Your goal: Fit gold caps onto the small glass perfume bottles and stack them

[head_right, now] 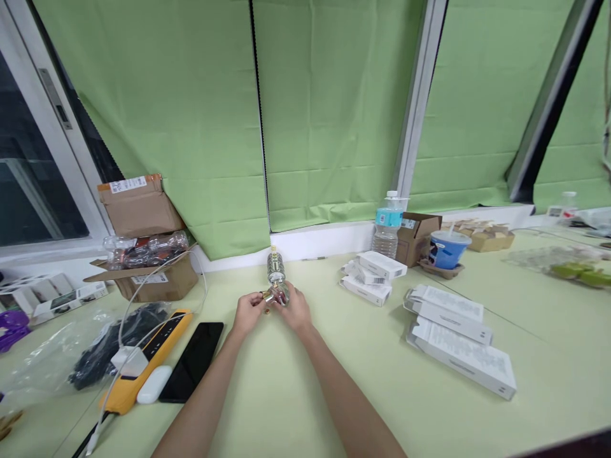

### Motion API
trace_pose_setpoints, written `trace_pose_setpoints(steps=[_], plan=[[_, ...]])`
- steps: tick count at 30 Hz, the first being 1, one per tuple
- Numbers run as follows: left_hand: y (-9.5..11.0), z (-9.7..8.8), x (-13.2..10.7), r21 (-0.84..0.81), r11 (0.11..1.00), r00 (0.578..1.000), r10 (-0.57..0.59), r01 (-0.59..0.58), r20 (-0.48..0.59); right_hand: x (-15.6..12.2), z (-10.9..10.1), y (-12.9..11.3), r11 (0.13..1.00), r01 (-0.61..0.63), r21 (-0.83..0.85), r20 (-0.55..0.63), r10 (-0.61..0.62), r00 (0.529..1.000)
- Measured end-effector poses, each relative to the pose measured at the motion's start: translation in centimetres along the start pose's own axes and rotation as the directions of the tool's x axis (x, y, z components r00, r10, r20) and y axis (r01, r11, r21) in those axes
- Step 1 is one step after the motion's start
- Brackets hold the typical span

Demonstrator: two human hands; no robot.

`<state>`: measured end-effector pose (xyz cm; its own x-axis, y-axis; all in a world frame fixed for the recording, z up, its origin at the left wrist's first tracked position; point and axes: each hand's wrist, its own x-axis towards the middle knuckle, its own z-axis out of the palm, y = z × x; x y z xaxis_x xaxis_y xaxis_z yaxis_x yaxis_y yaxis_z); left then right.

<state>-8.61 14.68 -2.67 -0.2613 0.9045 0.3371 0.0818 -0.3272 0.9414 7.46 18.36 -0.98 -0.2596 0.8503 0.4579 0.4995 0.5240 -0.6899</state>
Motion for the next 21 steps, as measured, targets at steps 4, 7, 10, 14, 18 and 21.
trace_pose_setpoints(steps=[4,7,10,14,18,21], plan=[[-0.2,0.0,0.1,0.009,1.000,1.000,-0.009,0.009,0.022,-0.1,0.0,0.0,1.000,-0.023,-0.012,-0.023,0.023,0.999],[-0.7,0.0,0.3,0.004,1.000,1.000,-0.011,0.010,0.023,-0.1,-0.1,0.1,0.999,-0.047,-0.023,-0.055,0.046,0.997],[-1.2,0.0,0.4,0.005,1.000,1.000,-0.005,0.005,0.015,-0.1,-0.1,0.3,0.998,-0.062,-0.022,-0.079,0.060,0.995],[-1.2,0.0,0.3,0.006,1.000,1.000,-0.006,0.006,0.017,-0.1,-0.2,0.3,0.999,-0.040,-0.004,-0.067,0.039,0.997],[-0.5,0.0,0.2,0.008,1.000,1.000,-0.003,0.002,0.018,0.0,-0.1,0.1,1.000,-0.001,0.020,-0.008,0.002,1.000],[-0.3,-0.1,0.1,0.013,1.000,1.000,0.007,-0.007,0.011,0.1,0.1,0.2,0.999,0.008,0.031,0.003,-0.008,1.000]])
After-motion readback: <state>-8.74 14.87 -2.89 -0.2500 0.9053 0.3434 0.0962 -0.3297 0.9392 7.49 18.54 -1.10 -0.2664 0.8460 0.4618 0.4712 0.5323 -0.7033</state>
